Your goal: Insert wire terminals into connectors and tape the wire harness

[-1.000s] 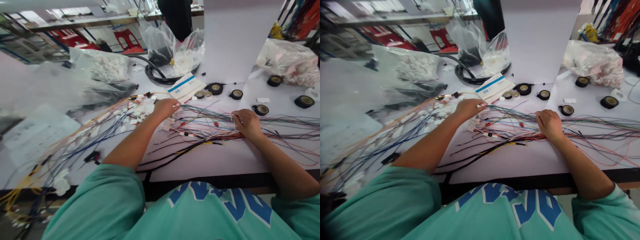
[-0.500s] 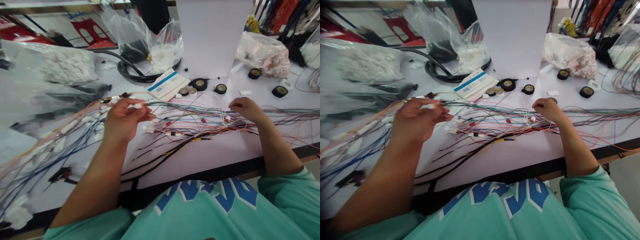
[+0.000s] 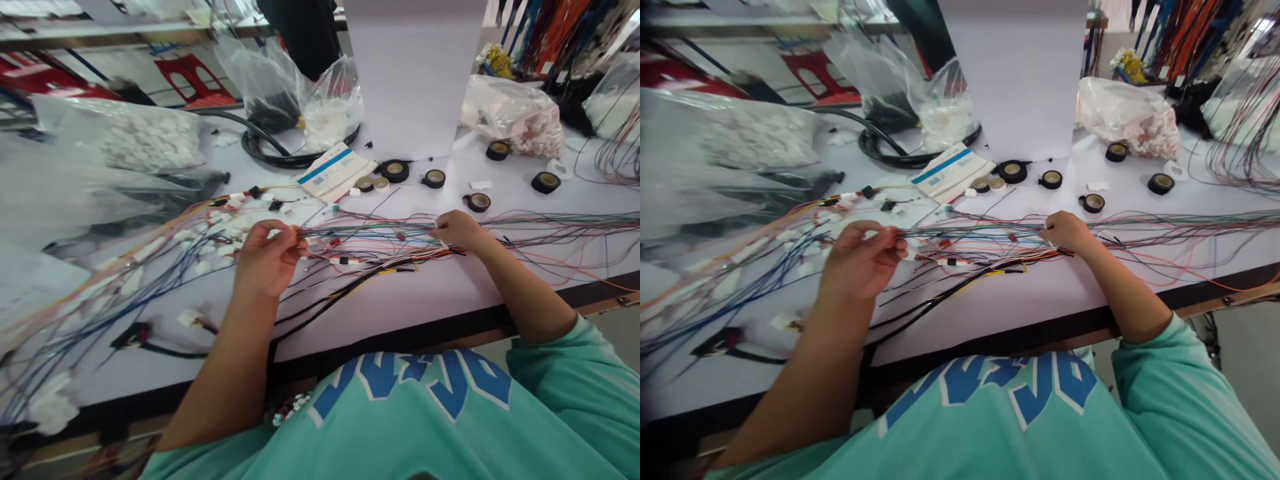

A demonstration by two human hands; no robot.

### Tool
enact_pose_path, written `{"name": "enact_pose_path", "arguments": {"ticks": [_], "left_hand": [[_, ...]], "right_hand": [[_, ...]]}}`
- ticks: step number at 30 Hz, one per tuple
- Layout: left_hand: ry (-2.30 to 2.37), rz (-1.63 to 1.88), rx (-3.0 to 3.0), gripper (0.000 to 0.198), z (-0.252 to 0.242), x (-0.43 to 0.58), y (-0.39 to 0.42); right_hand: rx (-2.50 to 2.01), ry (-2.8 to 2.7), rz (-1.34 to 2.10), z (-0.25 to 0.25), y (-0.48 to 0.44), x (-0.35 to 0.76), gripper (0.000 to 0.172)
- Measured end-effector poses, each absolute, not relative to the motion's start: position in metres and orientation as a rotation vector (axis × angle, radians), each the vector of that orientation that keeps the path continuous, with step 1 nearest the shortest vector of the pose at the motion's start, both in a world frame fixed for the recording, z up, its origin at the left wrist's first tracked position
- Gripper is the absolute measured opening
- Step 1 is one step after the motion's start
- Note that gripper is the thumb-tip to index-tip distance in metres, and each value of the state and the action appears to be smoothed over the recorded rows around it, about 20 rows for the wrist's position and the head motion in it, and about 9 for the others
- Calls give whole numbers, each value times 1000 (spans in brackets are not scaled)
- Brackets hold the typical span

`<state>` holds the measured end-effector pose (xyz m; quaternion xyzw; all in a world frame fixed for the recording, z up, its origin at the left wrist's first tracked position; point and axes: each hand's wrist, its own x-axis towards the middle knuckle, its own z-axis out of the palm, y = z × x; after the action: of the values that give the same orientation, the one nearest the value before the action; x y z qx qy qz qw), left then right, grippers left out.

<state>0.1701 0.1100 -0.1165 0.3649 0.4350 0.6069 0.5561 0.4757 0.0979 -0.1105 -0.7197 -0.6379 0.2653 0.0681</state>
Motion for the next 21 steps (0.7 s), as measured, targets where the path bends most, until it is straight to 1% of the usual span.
{"name": "enact_pose_path", "arguments": {"ticks": [2, 4, 7, 9, 11, 16, 18, 21], "left_hand": [[1058, 1392, 772, 29, -123, 169, 115], [1128, 1358, 707, 22, -129, 168, 119], [1211, 1335, 667, 18, -137, 167, 124], [1233, 1340, 641, 17, -140, 166, 127], [1249, 1356, 606, 18, -140, 166, 128], [1277, 1417, 542, 21, -135, 163, 131], [1259, 1448, 539, 24, -133, 161, 132], [1252, 1454, 544, 25, -129, 158, 133]], "right_hand": [[-1846, -1634, 1145, -113, 101, 486, 12], [-1530, -1400, 1414, -115, 104, 494, 24], [-1214, -1334, 1608, -118, 104, 500, 39], [-1130, -1402, 1653, -120, 102, 503, 42], [-1103, -1498, 1703, -122, 101, 506, 43], [-1108, -1852, 1842, -118, 99, 504, 32], [-1085, -2107, 1805, -114, 94, 495, 26], [-971, -2533, 1635, -111, 82, 478, 19]]}}
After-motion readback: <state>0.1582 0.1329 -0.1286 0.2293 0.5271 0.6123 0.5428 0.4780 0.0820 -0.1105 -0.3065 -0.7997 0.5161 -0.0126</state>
